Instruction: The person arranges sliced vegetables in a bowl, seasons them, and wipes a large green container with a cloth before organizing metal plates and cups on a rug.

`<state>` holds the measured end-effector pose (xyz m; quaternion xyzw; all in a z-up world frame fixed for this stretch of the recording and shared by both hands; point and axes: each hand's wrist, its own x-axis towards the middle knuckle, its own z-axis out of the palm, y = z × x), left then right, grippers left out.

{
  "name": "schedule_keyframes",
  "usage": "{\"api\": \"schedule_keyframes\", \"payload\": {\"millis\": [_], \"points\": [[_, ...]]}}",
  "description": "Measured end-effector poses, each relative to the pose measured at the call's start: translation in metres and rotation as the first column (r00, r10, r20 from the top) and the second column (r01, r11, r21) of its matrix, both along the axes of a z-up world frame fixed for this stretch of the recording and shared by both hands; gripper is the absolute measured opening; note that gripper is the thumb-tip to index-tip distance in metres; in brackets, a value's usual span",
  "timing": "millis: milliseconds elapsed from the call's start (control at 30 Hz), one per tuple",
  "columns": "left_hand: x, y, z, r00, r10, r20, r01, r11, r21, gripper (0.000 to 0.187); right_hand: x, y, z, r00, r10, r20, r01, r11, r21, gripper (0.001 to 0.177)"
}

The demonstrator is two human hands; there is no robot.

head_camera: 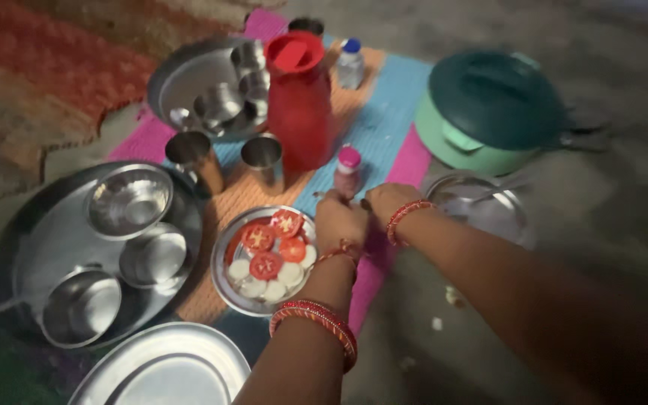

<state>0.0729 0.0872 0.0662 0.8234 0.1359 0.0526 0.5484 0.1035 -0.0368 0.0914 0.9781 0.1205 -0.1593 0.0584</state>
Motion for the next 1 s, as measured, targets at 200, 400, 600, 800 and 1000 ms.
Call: {"api": "schedule_keyframes", "payload": {"millis": [200,400,600,800,1000], "points": [[0.009,-0.008,-0.019,0.999,0.003,-0.035,-0.001,0.998,0.061,0.025,0.031,-0.004,-0.056,0.987,0.060,0.148,-0.052,0.997,-0.058,0.028],[0.013,-0.015,-0.020,0.993,0.066,0.099,-0.083,0.981,0.174,0.023,0.028,-0.003,-0.034,0.997,0.029,-0.068,-0.032,0.998,-0.045,0.029],[-0.001,-0.012,0.006,0.992,0.035,0.117,-0.064,0.966,0.251,0.024,0.029,0.013,-0.013,0.883,-0.070,-0.464,-0.056,0.966,-0.252,0.021],[-0.008,0.007,0.007,0.871,-0.252,-0.422,0.413,0.841,0.349,0.029,-0.074,0.022,0.001,0.897,0.146,-0.417,-0.147,0.989,0.028,0.024],[-0.026,0.000,0.004,0.766,-0.384,-0.516,0.594,0.730,0.339,0.033,-0.139,0.041,0.010,0.875,0.347,-0.337,-0.236,0.915,0.328,0.028]]}}
